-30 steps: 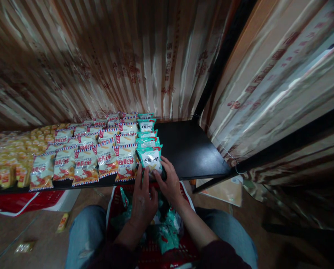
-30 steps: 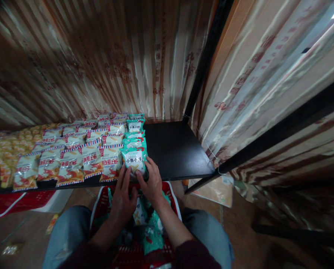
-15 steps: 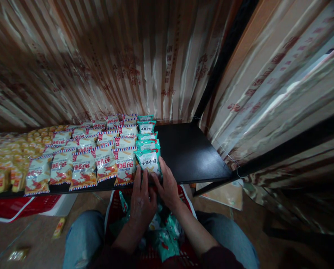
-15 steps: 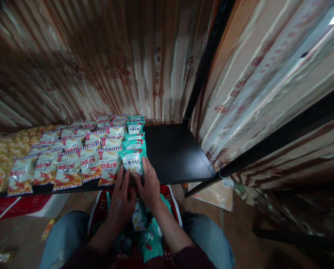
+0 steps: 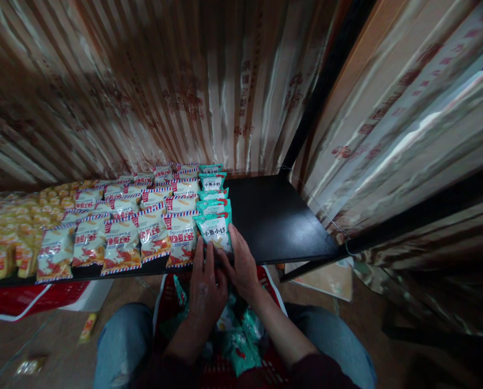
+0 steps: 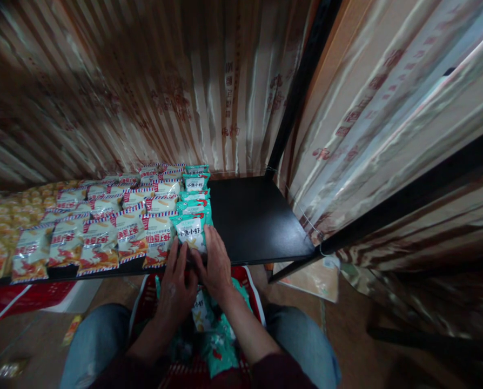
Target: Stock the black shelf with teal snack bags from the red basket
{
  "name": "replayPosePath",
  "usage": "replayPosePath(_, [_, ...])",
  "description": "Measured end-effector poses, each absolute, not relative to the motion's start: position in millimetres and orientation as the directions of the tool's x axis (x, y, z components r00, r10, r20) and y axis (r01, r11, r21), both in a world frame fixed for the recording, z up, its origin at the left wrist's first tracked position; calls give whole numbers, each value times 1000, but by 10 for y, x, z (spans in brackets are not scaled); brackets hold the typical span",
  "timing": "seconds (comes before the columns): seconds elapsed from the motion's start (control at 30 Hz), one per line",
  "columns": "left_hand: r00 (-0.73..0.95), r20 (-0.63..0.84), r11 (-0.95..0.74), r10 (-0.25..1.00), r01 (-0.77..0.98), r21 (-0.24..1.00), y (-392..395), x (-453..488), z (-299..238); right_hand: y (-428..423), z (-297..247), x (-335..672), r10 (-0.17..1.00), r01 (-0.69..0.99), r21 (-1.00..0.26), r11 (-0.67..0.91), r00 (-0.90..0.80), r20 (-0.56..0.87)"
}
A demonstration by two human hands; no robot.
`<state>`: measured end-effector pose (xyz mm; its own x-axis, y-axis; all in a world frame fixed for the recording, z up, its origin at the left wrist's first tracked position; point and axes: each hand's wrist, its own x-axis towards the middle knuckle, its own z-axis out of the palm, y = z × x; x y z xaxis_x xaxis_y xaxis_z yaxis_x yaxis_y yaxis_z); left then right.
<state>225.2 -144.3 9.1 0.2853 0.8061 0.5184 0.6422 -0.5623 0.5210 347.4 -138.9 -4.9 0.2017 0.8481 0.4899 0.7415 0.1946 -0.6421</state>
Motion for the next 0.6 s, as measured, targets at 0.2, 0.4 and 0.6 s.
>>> replayPosePath(0.2, [285,527,-572,801,625,532,-1482,2244,112,-1412,-47,3465,845,748,-636,190,205,494])
replayPosePath(0.4, [305,552,-600,776,627,497,-1529,2245,148,-1461,-22,3457,819,725,-649,230,216,531])
replayPosePath(0.6, [330,560,-625,760,607,490,-1608,2335,256,-1576,56,3522,785,683,-693,232,289,547])
